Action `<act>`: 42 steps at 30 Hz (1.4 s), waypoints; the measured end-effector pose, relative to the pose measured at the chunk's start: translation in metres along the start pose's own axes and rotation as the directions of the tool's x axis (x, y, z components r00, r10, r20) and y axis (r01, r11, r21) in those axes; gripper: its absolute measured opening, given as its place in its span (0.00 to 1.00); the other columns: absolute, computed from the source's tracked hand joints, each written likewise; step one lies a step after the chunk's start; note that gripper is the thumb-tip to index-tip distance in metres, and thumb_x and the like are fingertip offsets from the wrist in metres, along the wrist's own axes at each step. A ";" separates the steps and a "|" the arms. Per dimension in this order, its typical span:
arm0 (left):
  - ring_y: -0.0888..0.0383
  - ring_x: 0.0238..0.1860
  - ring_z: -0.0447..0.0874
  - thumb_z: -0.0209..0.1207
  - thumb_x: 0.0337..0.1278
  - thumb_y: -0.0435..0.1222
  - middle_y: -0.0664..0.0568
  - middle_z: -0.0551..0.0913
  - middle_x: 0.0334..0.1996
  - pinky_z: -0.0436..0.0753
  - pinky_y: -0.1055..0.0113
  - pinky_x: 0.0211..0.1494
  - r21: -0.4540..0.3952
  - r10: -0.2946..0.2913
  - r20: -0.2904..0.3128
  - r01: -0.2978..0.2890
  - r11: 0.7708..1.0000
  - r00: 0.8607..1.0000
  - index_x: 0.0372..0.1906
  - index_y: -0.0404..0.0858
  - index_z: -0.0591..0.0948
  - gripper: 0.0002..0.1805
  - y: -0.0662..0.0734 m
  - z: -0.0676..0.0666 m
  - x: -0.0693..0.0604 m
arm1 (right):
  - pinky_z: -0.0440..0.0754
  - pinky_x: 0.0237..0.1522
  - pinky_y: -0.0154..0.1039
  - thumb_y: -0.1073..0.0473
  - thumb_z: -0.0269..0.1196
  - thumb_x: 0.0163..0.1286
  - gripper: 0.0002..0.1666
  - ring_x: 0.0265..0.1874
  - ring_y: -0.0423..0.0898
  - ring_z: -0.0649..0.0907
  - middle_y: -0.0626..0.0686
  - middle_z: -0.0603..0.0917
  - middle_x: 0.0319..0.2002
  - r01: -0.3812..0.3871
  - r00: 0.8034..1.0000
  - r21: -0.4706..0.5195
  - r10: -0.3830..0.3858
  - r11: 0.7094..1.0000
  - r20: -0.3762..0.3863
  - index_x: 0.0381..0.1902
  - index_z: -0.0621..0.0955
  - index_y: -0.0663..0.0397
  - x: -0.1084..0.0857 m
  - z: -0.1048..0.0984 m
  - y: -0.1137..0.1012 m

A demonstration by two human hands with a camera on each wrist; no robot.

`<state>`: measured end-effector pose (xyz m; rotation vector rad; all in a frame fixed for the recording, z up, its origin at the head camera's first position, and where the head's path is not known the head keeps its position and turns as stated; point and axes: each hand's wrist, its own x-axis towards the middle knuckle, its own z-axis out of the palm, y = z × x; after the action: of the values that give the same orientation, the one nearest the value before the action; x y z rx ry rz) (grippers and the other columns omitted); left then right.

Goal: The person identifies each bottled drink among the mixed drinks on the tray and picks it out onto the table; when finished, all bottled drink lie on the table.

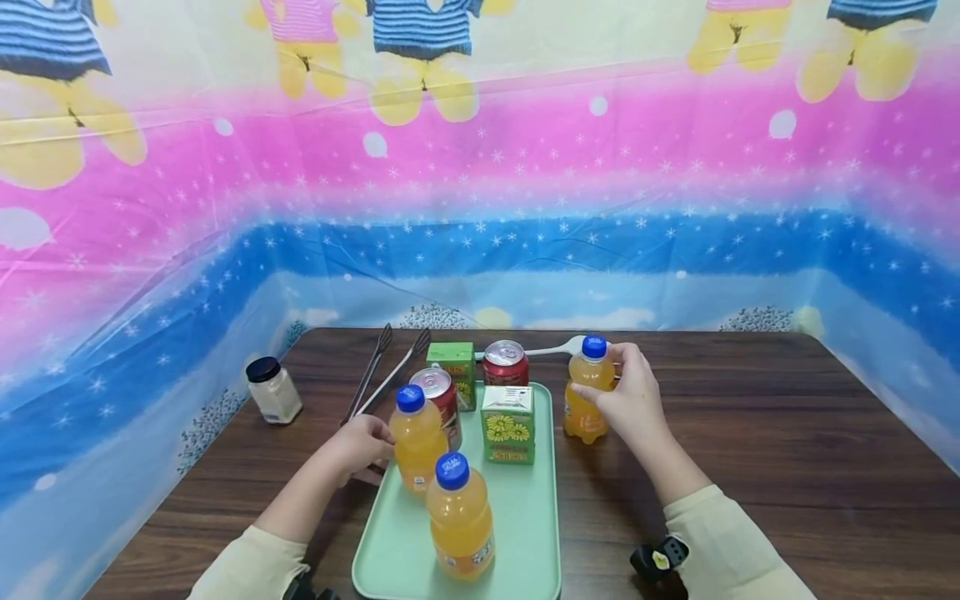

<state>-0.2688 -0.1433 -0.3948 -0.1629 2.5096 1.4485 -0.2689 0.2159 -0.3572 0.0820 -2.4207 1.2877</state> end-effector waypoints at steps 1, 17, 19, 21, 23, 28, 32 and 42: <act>0.50 0.27 0.79 0.61 0.53 0.25 0.41 0.75 0.32 0.84 0.57 0.26 0.002 -0.002 -0.001 0.002 1.000 1.000 0.36 0.29 0.73 0.08 0.000 0.000 0.000 | 0.74 0.51 0.57 0.60 0.72 0.54 0.37 0.51 0.61 0.72 0.64 0.72 0.51 -0.001 1.000 -0.001 0.001 1.000 0.002 0.56 0.65 0.64 0.000 0.000 0.000; 0.50 0.29 0.79 0.61 0.54 0.26 0.41 0.76 0.33 0.85 0.58 0.27 0.009 -0.013 -0.003 0.013 1.000 1.000 0.36 0.29 0.74 0.07 0.002 0.000 0.001 | 0.74 0.52 0.58 0.59 0.72 0.54 0.37 0.53 0.61 0.72 0.65 0.72 0.52 0.009 1.000 -0.009 -0.009 1.000 0.007 0.56 0.64 0.63 0.001 -0.001 0.001; 0.50 0.29 0.79 0.61 0.54 0.26 0.41 0.76 0.33 0.85 0.58 0.27 0.005 -0.014 -0.003 0.014 1.000 1.000 0.36 0.29 0.74 0.07 0.002 0.000 0.001 | 0.74 0.52 0.58 0.59 0.72 0.54 0.38 0.53 0.61 0.72 0.65 0.72 0.52 0.007 1.000 -0.012 -0.007 1.000 0.005 0.56 0.64 0.63 0.001 -0.001 0.001; 0.50 0.28 0.79 0.61 0.54 0.26 0.41 0.76 0.33 0.84 0.58 0.27 0.004 -0.013 -0.002 0.013 1.000 1.000 0.36 0.29 0.74 0.08 0.002 0.000 0.002 | 0.74 0.52 0.58 0.58 0.72 0.54 0.38 0.54 0.61 0.71 0.65 0.72 0.52 0.008 1.000 -0.012 -0.008 1.000 0.007 0.56 0.64 0.63 0.001 -0.002 0.001; 0.50 0.28 0.80 0.61 0.54 0.26 0.41 0.76 0.32 0.84 0.58 0.26 0.004 -0.009 0.000 0.009 1.000 1.000 0.36 0.28 0.74 0.08 0.002 0.000 0.002 | 0.74 0.52 0.58 0.58 0.72 0.54 0.38 0.54 0.62 0.71 0.65 0.71 0.52 0.010 1.000 -0.011 -0.010 1.000 0.011 0.56 0.64 0.63 0.001 -0.002 0.001; 0.51 0.27 0.80 0.61 0.54 0.26 0.41 0.76 0.32 0.84 0.57 0.26 0.004 -0.004 0.005 0.004 1.000 1.000 0.36 0.28 0.74 0.07 0.001 0.000 0.002 | 0.74 0.52 0.58 0.56 0.72 0.54 0.40 0.54 0.62 0.71 0.65 0.71 0.53 0.004 1.000 -0.011 -0.004 1.000 0.021 0.57 0.64 0.63 0.000 -0.003 0.000; 0.51 0.27 0.80 0.61 0.54 0.26 0.41 0.76 0.31 0.84 0.57 0.26 -0.001 -0.007 0.007 0.007 1.000 1.000 0.36 0.28 0.74 0.07 0.000 0.000 0.003 | 0.72 0.53 0.60 0.45 0.72 0.53 0.46 0.55 0.62 0.70 0.65 0.69 0.57 -0.022 0.998 -0.020 0.023 1.000 0.051 0.59 0.64 0.62 -0.001 -0.005 -0.004; 0.50 0.28 0.79 0.60 0.54 0.25 0.41 0.76 0.32 0.84 0.58 0.27 -0.001 -0.005 0.010 0.005 1.000 1.000 0.36 0.28 0.74 0.07 -0.002 0.000 0.002 | 0.73 0.53 0.58 0.40 0.69 0.53 0.48 0.54 0.61 0.73 0.64 0.71 0.55 0.065 0.998 -0.033 -0.064 0.997 0.025 0.61 0.65 0.64 -0.003 -0.016 -0.023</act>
<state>-0.2702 -0.1438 -0.3969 -0.1623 2.4987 1.4452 -0.2558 0.2154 -0.3323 0.1659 -2.4379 1.2242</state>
